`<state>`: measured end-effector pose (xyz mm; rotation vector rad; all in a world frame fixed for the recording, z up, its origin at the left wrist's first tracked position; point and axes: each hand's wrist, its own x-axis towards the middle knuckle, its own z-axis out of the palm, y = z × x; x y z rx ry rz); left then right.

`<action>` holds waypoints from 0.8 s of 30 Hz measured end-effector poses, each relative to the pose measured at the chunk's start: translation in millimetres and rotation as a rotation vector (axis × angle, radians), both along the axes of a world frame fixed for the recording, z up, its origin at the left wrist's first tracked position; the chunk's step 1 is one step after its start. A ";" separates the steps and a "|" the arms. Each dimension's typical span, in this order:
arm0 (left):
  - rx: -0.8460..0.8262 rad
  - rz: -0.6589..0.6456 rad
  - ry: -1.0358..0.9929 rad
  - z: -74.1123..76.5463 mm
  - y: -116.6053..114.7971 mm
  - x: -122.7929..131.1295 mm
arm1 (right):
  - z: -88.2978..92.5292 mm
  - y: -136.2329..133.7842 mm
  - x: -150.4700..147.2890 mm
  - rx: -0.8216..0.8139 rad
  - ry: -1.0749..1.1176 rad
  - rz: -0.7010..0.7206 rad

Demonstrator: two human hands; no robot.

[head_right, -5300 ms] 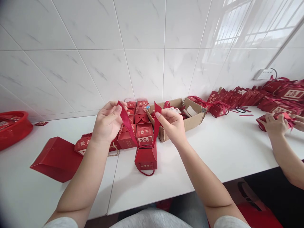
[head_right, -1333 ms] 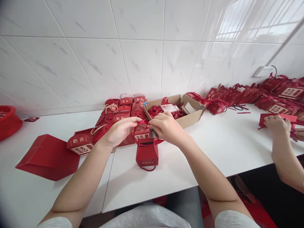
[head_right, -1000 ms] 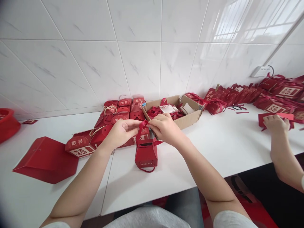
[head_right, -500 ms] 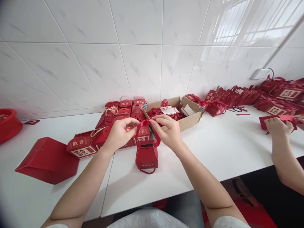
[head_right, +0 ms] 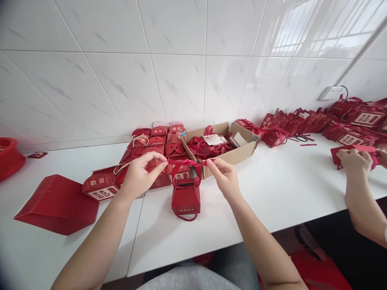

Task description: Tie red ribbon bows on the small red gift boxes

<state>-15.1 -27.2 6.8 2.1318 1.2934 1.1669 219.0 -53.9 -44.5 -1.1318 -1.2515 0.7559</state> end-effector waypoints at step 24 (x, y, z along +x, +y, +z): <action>-0.258 0.240 -0.138 -61.5 -17.2 -52.8 | -40.5 -18.2 34.8 -0.156 0.108 -0.088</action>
